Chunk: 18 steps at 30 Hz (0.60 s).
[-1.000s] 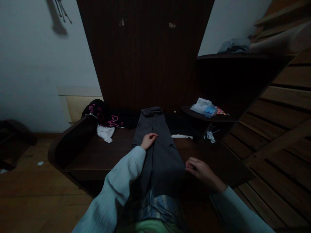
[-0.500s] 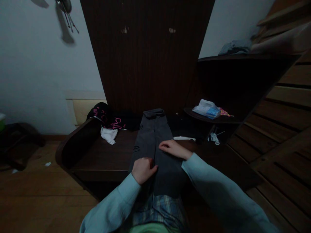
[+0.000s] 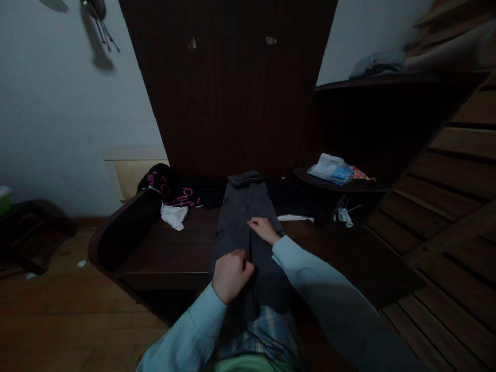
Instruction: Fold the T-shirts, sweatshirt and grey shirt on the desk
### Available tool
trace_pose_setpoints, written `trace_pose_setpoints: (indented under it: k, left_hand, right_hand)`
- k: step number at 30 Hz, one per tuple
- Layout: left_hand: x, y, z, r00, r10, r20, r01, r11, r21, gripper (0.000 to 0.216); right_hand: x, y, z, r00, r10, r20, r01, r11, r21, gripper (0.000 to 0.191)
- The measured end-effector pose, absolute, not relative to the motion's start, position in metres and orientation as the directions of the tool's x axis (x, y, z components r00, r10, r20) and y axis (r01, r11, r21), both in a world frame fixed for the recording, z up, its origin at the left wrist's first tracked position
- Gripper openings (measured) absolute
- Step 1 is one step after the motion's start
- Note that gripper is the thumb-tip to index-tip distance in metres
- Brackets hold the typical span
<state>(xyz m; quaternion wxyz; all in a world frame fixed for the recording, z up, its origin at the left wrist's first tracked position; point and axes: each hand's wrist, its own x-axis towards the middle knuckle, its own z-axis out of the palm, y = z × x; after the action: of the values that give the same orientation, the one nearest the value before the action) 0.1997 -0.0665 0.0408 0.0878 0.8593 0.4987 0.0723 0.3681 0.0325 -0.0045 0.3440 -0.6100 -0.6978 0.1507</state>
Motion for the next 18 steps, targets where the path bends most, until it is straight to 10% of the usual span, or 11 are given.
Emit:
trace_pose_setpoints:
  k: [9, 18]
  left_hand:
    - [0.208, -0.068, 0.028, 0.582, 0.81, -0.069, 0.804, -0.56, 0.199, 0.021]
    - [0.186, -0.057, -0.001, 0.544, 0.771, 0.331, 0.752, -0.623, 0.214, 0.041]
  right_hand:
    - [0.361, 0.029, -0.003, 0.099, 0.959, 0.266, 0.846, 0.059, -0.53, 0.031]
    - [0.367, 0.033, -0.006, 0.079, 0.957, 0.28, 0.818, 0.098, -0.567, 0.022]
